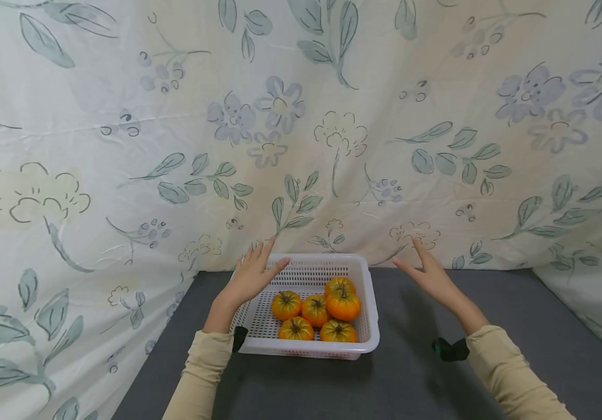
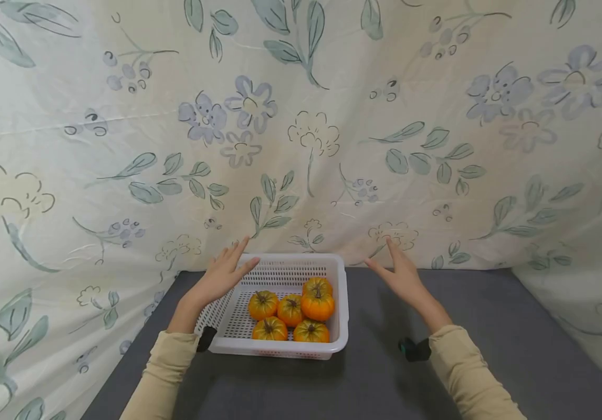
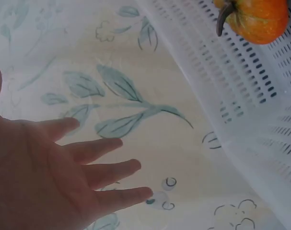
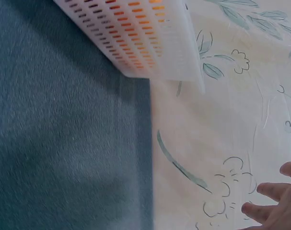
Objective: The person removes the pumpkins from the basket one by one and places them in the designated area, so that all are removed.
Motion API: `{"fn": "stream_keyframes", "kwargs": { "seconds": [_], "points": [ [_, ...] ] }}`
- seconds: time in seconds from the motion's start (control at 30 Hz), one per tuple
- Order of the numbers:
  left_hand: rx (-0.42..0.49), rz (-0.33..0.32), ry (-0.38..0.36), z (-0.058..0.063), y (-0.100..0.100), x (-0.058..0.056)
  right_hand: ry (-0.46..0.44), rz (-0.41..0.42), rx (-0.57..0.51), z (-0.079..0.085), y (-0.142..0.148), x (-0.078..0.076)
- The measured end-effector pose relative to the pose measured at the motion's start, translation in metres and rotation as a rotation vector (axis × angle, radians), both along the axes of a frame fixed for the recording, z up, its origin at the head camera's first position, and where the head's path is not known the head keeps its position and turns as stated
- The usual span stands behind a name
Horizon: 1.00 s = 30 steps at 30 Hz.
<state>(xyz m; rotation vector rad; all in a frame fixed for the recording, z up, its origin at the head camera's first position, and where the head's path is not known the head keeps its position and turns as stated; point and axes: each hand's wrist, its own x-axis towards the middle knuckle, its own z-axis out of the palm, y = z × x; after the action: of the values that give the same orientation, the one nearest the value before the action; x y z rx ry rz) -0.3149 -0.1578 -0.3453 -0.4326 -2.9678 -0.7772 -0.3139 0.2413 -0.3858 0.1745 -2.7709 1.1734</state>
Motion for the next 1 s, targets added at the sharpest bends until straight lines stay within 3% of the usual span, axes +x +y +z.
{"fn": "stream_keyframes", "kwargs": {
  "seconds": [0.37, 0.77, 1.0],
  "points": [
    [0.103, -0.024, -0.058, -0.003, -0.016, 0.012, -0.125, 0.015, -0.078, -0.009, 0.000, 0.002],
    [0.154, 0.027, -0.102, -0.013, -0.039, 0.018, -0.166, 0.073, -0.186, -0.012, -0.004, 0.007],
    [0.227, 0.033, -0.105, -0.016, -0.056, 0.023, -0.189, 0.093, -0.228, -0.015, -0.009, 0.007]
  ]
}}
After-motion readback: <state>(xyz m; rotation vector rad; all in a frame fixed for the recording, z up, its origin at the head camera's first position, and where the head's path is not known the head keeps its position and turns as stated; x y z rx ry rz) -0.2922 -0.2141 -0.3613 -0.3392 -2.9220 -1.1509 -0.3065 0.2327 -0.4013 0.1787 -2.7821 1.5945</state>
